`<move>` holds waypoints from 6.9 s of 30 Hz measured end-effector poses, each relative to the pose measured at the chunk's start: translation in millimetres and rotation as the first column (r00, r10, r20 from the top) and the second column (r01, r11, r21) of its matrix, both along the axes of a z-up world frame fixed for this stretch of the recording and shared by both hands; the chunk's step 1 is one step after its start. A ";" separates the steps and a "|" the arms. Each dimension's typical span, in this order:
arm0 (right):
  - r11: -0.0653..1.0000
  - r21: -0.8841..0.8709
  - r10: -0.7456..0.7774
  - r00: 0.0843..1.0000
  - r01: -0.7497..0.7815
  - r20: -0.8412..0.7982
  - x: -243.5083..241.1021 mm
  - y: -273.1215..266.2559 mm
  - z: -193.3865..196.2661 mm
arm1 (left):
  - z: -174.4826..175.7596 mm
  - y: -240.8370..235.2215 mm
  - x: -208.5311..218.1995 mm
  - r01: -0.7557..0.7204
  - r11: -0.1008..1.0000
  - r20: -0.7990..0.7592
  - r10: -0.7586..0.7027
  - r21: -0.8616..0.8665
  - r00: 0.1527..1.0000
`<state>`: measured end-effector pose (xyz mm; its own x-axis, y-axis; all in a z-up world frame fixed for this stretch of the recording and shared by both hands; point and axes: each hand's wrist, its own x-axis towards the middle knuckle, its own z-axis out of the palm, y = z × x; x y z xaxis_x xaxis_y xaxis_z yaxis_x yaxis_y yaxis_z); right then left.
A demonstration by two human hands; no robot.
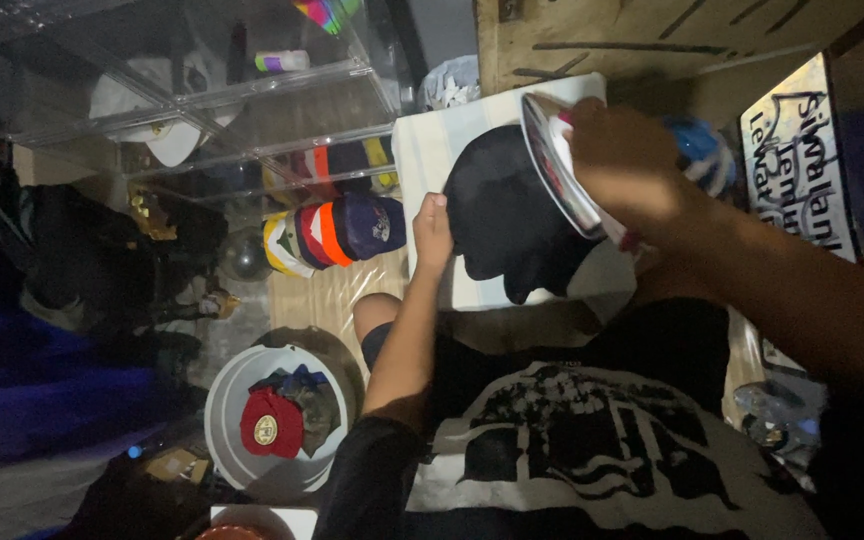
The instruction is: The person irons a black piece of clothing on a small white board. They then dip the clothing into a blue bucket of water, wring it out, and place it back on the board to iron again.
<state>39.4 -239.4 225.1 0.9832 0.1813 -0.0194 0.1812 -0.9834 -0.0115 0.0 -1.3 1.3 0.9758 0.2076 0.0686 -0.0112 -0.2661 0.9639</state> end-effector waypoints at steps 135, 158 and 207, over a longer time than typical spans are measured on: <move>0.863 -0.463 0.371 0.876 -0.203 0.308 105.2 95.5 -81.2 | -3.7 1.8 -9.9 0.047 0.977 0.080 -0.065 0.208 0.995; 0.811 -0.410 0.220 0.868 -0.416 -0.446 60.5 159.9 13.7 | -19.7 5.6 -2.0 0.060 0.985 -0.045 -0.053 0.162 0.998; 0.986 0.096 0.140 0.988 -0.134 -0.058 -7.7 13.7 18.6 | -12.7 11.4 -4.6 0.051 0.979 -0.001 -0.052 0.199 0.999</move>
